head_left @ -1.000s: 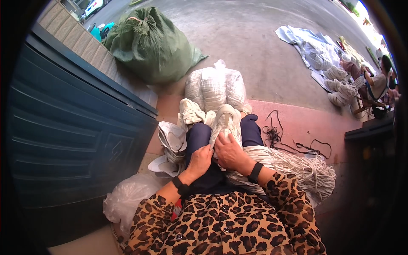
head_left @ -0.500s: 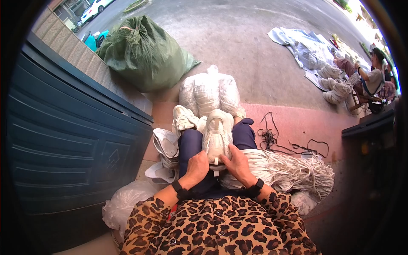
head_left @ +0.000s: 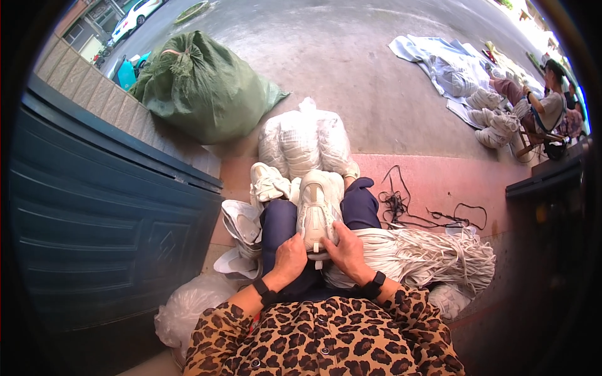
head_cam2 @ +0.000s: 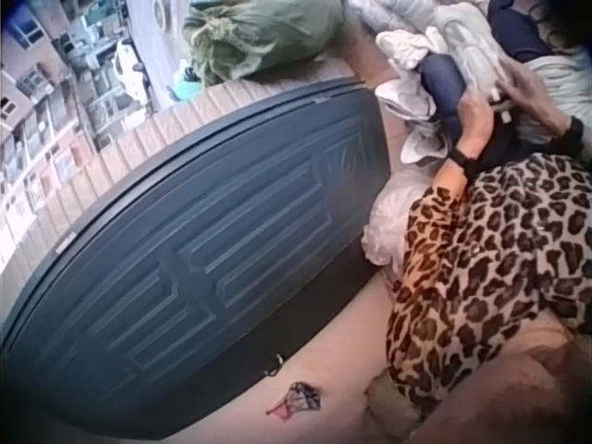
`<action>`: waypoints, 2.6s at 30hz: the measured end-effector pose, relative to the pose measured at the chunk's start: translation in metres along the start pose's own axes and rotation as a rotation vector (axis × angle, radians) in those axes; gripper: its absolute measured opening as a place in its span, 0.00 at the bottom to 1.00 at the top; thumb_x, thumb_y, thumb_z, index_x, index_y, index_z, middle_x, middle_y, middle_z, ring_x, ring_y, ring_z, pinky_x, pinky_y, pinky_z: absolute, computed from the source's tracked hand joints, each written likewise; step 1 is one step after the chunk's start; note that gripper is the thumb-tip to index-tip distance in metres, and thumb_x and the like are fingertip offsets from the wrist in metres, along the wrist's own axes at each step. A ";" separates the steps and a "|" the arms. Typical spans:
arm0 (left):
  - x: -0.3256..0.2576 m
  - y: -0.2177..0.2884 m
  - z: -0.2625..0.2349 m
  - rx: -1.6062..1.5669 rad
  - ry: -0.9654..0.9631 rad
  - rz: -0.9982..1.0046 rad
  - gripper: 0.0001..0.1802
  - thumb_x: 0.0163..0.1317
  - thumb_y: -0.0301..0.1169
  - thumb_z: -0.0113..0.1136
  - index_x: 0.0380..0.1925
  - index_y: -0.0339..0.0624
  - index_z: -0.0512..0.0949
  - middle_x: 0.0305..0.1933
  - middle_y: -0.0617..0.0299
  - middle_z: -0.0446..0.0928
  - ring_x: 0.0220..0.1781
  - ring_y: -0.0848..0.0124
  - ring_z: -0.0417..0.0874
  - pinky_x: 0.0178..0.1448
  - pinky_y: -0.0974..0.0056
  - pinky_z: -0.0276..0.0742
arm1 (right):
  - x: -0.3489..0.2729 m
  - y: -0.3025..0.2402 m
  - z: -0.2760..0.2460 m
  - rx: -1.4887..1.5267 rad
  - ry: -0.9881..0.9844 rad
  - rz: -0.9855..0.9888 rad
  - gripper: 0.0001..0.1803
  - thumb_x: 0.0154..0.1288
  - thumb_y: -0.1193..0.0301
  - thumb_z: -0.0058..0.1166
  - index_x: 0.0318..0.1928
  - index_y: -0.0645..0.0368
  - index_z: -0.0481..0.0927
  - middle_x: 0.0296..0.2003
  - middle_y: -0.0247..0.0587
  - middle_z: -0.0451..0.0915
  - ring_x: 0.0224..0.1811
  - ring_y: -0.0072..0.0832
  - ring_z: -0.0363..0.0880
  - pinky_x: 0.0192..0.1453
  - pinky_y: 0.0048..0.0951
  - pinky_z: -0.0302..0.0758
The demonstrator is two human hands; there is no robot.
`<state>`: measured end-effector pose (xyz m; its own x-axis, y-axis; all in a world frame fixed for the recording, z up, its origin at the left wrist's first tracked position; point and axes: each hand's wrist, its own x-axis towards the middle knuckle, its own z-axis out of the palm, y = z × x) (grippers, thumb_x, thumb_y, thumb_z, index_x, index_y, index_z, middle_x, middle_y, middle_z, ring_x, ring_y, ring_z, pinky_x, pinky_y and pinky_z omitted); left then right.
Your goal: Lacing white athletic shoes in a semi-outdoor workshop environment.
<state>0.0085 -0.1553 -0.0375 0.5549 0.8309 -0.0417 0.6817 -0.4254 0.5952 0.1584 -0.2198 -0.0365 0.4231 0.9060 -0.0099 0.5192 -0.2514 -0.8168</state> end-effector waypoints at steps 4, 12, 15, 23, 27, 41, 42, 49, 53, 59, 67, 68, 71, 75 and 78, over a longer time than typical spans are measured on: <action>0.005 0.006 -0.001 0.068 -0.028 0.001 0.04 0.54 0.24 0.44 0.25 0.34 0.67 0.23 0.43 0.73 0.28 0.47 0.76 0.34 0.49 0.72 | -0.001 -0.002 -0.001 0.010 0.020 -0.003 0.24 0.50 0.67 0.58 0.45 0.66 0.69 0.38 0.53 0.75 0.40 0.48 0.74 0.42 0.40 0.71; -0.010 0.005 -0.012 0.037 -0.072 -0.023 0.11 0.53 0.23 0.48 0.36 0.29 0.68 0.33 0.40 0.73 0.37 0.46 0.74 0.43 0.50 0.70 | 0.006 0.006 -0.024 0.055 0.085 -0.190 0.19 0.52 0.72 0.57 0.46 0.62 0.73 0.33 0.50 0.76 0.37 0.42 0.76 0.42 0.34 0.72; -0.020 0.019 -0.028 0.064 -0.021 0.091 0.19 0.50 0.22 0.52 0.44 0.28 0.67 0.41 0.42 0.71 0.45 0.49 0.72 0.50 0.52 0.67 | 0.027 0.032 -0.066 -0.128 0.071 -0.249 0.11 0.52 0.77 0.53 0.38 0.60 0.77 0.31 0.48 0.77 0.36 0.41 0.76 0.41 0.35 0.72; -0.005 0.020 -0.041 -0.054 0.147 0.300 0.10 0.49 0.20 0.52 0.34 0.35 0.74 0.35 0.51 0.75 0.41 0.53 0.72 0.47 0.56 0.69 | 0.033 0.133 -0.104 -0.559 -0.515 -0.099 0.13 0.57 0.67 0.46 0.39 0.58 0.78 0.27 0.52 0.77 0.29 0.46 0.76 0.35 0.42 0.73; 0.003 0.023 -0.046 -0.033 0.061 0.347 0.09 0.49 0.20 0.51 0.32 0.34 0.75 0.32 0.50 0.76 0.37 0.53 0.74 0.43 0.56 0.70 | 0.035 0.136 -0.075 -0.418 -0.330 -0.283 0.09 0.51 0.66 0.50 0.22 0.56 0.77 0.19 0.46 0.75 0.23 0.45 0.75 0.28 0.42 0.71; 0.052 0.081 0.025 -0.087 -0.196 0.724 0.05 0.52 0.24 0.53 0.31 0.38 0.74 0.29 0.52 0.75 0.34 0.59 0.75 0.40 0.58 0.71 | -0.008 -0.005 -0.100 0.958 -0.225 0.070 0.11 0.57 0.77 0.47 0.42 0.62 0.72 0.33 0.29 0.73 0.33 0.15 0.69 0.39 0.16 0.67; 0.047 0.094 0.001 -0.081 -0.184 0.718 0.05 0.52 0.24 0.53 0.31 0.38 0.74 0.29 0.52 0.75 0.34 0.59 0.75 0.40 0.58 0.71 | -0.007 -0.011 -0.104 1.098 -0.254 0.089 0.10 0.58 0.78 0.48 0.41 0.61 0.72 0.33 0.28 0.73 0.32 0.14 0.69 0.37 0.15 0.67; 0.024 0.213 -0.090 -0.677 -0.378 0.861 0.03 0.56 0.23 0.56 0.29 0.34 0.74 0.21 0.57 0.72 0.23 0.70 0.74 0.27 0.65 0.68 | -0.049 -0.111 -0.238 1.230 0.093 -0.243 0.10 0.51 0.88 0.46 0.32 0.60 0.68 0.23 0.35 0.67 0.22 0.22 0.63 0.26 0.23 0.61; 0.045 0.181 -0.041 -0.725 -0.735 0.655 0.05 0.60 0.28 0.52 0.30 0.37 0.74 0.17 0.60 0.67 0.18 0.73 0.66 0.23 0.69 0.64 | -0.066 -0.107 -0.277 1.440 0.274 -0.358 0.11 0.48 0.86 0.46 0.31 0.58 0.68 0.21 0.34 0.66 0.23 0.22 0.62 0.23 0.19 0.58; 0.042 0.180 -0.100 -0.593 -0.513 0.725 0.05 0.59 0.27 0.53 0.30 0.37 0.74 0.16 0.60 0.67 0.17 0.74 0.65 0.22 0.68 0.63 | -0.089 -0.088 -0.308 1.426 0.671 -0.401 0.09 0.52 0.82 0.43 0.31 0.54 0.65 0.16 0.26 0.59 0.14 0.13 0.48 0.13 0.17 0.49; 0.026 0.233 -0.155 -0.501 -0.580 1.157 0.05 0.53 0.26 0.56 0.31 0.39 0.73 0.21 0.51 0.71 0.20 0.55 0.72 0.24 0.59 0.67 | -0.091 -0.106 -0.342 1.049 1.109 -0.503 0.10 0.49 0.80 0.45 0.29 0.53 0.60 0.17 0.25 0.55 0.15 0.12 0.48 0.15 0.15 0.50; 0.026 0.242 -0.162 -0.587 -0.577 1.186 0.06 0.54 0.27 0.57 0.32 0.40 0.73 0.22 0.51 0.71 0.21 0.54 0.72 0.25 0.58 0.68 | -0.095 -0.108 -0.345 1.005 1.134 -0.547 0.11 0.49 0.80 0.45 0.30 0.53 0.60 0.17 0.25 0.56 0.15 0.11 0.49 0.15 0.14 0.49; 0.038 0.235 -0.148 -0.622 -0.791 1.083 0.07 0.57 0.29 0.55 0.34 0.38 0.75 0.25 0.58 0.74 0.25 0.66 0.75 0.29 0.64 0.70 | -0.102 -0.105 -0.355 0.640 1.280 -0.609 0.10 0.50 0.81 0.43 0.29 0.53 0.60 0.19 0.26 0.57 0.16 0.10 0.49 0.16 0.14 0.49; 0.061 0.139 -0.067 -0.588 -1.036 0.383 0.10 0.62 0.32 0.53 0.36 0.37 0.77 0.26 0.67 0.76 0.26 0.79 0.74 0.31 0.73 0.70 | -0.100 -0.061 -0.383 0.229 1.554 -0.454 0.07 0.58 0.81 0.43 0.29 0.55 0.63 0.24 0.25 0.60 0.18 0.08 0.52 0.19 0.12 0.49; 0.060 0.104 -0.081 -0.701 -1.046 -0.164 0.11 0.63 0.33 0.51 0.34 0.36 0.77 0.20 0.70 0.70 0.22 0.81 0.69 0.27 0.75 0.64 | -0.101 0.021 -0.400 -0.169 1.497 -0.240 0.03 0.61 0.78 0.42 0.31 0.56 0.65 0.25 0.25 0.61 0.26 0.14 0.59 0.30 0.17 0.63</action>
<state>0.0746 -0.1205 0.0867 0.8167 0.0402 -0.5756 0.5576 0.2016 0.8053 0.4234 -0.4528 0.1786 0.6044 -0.2108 0.7683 0.7150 -0.2817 -0.6398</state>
